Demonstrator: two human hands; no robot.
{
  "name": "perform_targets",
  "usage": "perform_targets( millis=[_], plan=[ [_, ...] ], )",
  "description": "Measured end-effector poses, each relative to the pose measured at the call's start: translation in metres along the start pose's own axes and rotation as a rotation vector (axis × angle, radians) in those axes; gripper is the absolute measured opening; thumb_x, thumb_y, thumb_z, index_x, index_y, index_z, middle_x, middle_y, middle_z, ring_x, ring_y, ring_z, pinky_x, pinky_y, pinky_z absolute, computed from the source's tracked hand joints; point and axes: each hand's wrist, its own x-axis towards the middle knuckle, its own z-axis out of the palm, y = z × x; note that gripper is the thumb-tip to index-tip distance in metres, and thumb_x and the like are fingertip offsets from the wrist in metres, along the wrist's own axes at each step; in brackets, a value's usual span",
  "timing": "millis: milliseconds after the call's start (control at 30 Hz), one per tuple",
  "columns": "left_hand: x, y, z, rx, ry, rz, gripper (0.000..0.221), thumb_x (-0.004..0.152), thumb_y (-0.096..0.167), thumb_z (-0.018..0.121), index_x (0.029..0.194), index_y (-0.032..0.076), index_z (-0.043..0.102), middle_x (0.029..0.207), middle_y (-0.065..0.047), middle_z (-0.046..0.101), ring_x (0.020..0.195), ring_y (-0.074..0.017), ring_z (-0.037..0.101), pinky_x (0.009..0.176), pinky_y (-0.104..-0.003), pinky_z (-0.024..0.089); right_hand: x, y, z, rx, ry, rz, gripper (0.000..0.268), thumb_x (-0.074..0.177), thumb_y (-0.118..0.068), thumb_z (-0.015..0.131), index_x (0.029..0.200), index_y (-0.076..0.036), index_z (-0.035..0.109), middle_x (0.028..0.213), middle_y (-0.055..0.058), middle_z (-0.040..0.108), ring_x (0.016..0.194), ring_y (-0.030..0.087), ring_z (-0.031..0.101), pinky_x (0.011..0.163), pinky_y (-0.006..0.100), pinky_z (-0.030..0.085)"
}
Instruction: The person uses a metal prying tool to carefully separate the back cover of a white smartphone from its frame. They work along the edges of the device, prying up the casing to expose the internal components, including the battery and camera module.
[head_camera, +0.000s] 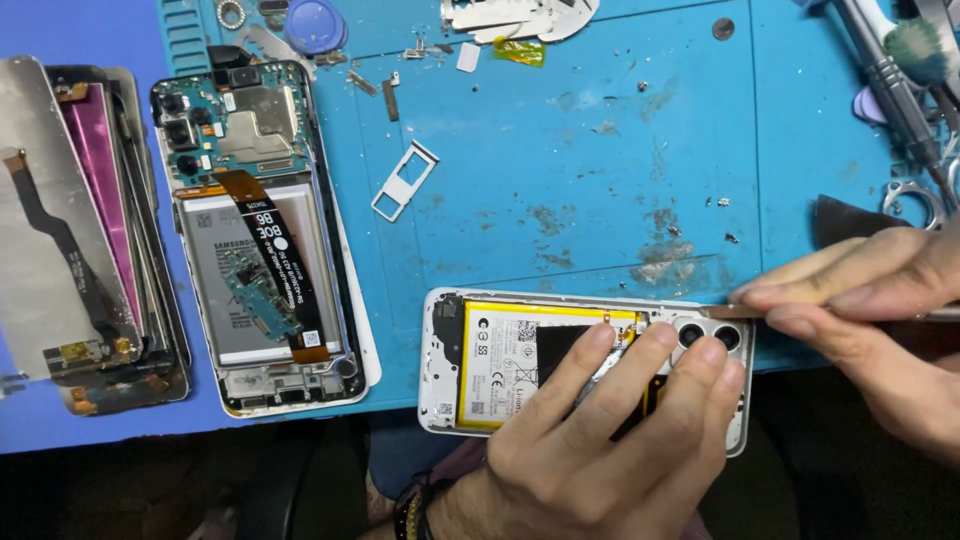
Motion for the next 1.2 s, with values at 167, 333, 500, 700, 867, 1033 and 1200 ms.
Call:
perform_targets(
  millis=[167, 333, 500, 700, 867, 1033, 1200],
  plan=[
    [0.000, 0.002, 0.000, -0.026, 0.025, -0.030, 0.018, 0.102, 0.006, 0.080, 0.120, 0.006, 0.080, 0.126, -0.007, 0.074, 0.119, -0.0223, 0.073, 0.103, -0.038, 0.063, -0.007, 0.024, -0.008, 0.068, 0.001, -0.002, 0.013, 0.095, 0.010, 0.053, 0.097, 0.010, 0.066, 0.119, 0.020, 0.070, 0.113, 0.029, 0.075, 0.105, 0.036, 0.063],
    [-0.002, 0.000, -0.001, -0.005, 0.009, -0.011, 0.018, 0.103, 0.008, 0.080, 0.121, 0.008, 0.080, 0.128, -0.007, 0.074, 0.121, -0.0219, 0.073, 0.104, -0.038, 0.062, -0.014, 0.030, -0.010, 0.035, 0.010, 0.076, 0.015, 0.093, 0.010, 0.055, 0.101, 0.012, 0.068, 0.123, 0.022, 0.070, 0.113, 0.028, 0.072, 0.103, 0.036, 0.061],
    [-0.001, 0.000, -0.002, -0.018, 0.006, -0.003, 0.019, 0.104, 0.009, 0.074, 0.123, 0.006, 0.079, 0.129, -0.009, 0.074, 0.122, -0.0235, 0.072, 0.106, -0.039, 0.060, -0.014, 0.018, -0.007, -0.117, 0.022, -0.153, 0.012, 0.087, 0.010, 0.065, 0.098, 0.007, 0.069, 0.118, 0.019, 0.072, 0.107, 0.026, 0.077, 0.098, 0.033, 0.066],
    [-0.001, 0.001, 0.000, -0.038, 0.043, -0.034, 0.016, 0.103, 0.004, 0.083, 0.118, 0.005, 0.080, 0.125, -0.007, 0.074, 0.119, -0.0222, 0.072, 0.104, -0.038, 0.062, -0.040, 0.091, -0.028, 0.220, 0.054, 0.354, 0.023, 0.102, 0.000, 0.044, 0.107, 0.009, 0.064, 0.144, 0.020, 0.066, 0.139, 0.029, 0.061, 0.121, 0.043, 0.047],
    [-0.002, -0.001, -0.001, -0.008, 0.050, -0.024, 0.016, 0.103, 0.005, 0.084, 0.119, 0.006, 0.081, 0.125, -0.007, 0.074, 0.120, -0.0217, 0.072, 0.104, -0.037, 0.062, -0.039, 0.022, 0.001, -0.282, 0.089, -0.447, 0.048, 0.097, -0.001, 0.067, 0.133, -0.014, 0.038, 0.120, 0.010, 0.066, 0.120, 0.025, 0.077, 0.098, 0.029, 0.071],
    [-0.001, -0.001, -0.002, 0.020, 0.041, -0.015, 0.016, 0.104, 0.008, 0.079, 0.119, 0.009, 0.082, 0.125, -0.005, 0.075, 0.121, -0.0206, 0.070, 0.107, -0.036, 0.059, -0.030, -0.017, 0.016, -0.423, 0.096, -0.246, 0.005, 0.091, 0.003, 0.069, 0.095, 0.002, 0.068, 0.121, 0.017, 0.072, 0.106, 0.023, 0.076, 0.088, 0.029, 0.064],
    [-0.004, -0.002, 0.000, 0.059, 0.069, 0.003, 0.015, 0.105, 0.008, 0.085, 0.119, 0.010, 0.081, 0.124, -0.003, 0.074, 0.120, -0.0187, 0.072, 0.105, -0.033, 0.061, -0.035, 0.014, 0.011, -0.311, 0.116, -0.245, 0.008, 0.096, 0.003, 0.062, 0.103, 0.005, 0.066, 0.126, 0.021, 0.069, 0.111, 0.026, 0.074, 0.096, 0.030, 0.063]
  ],
)
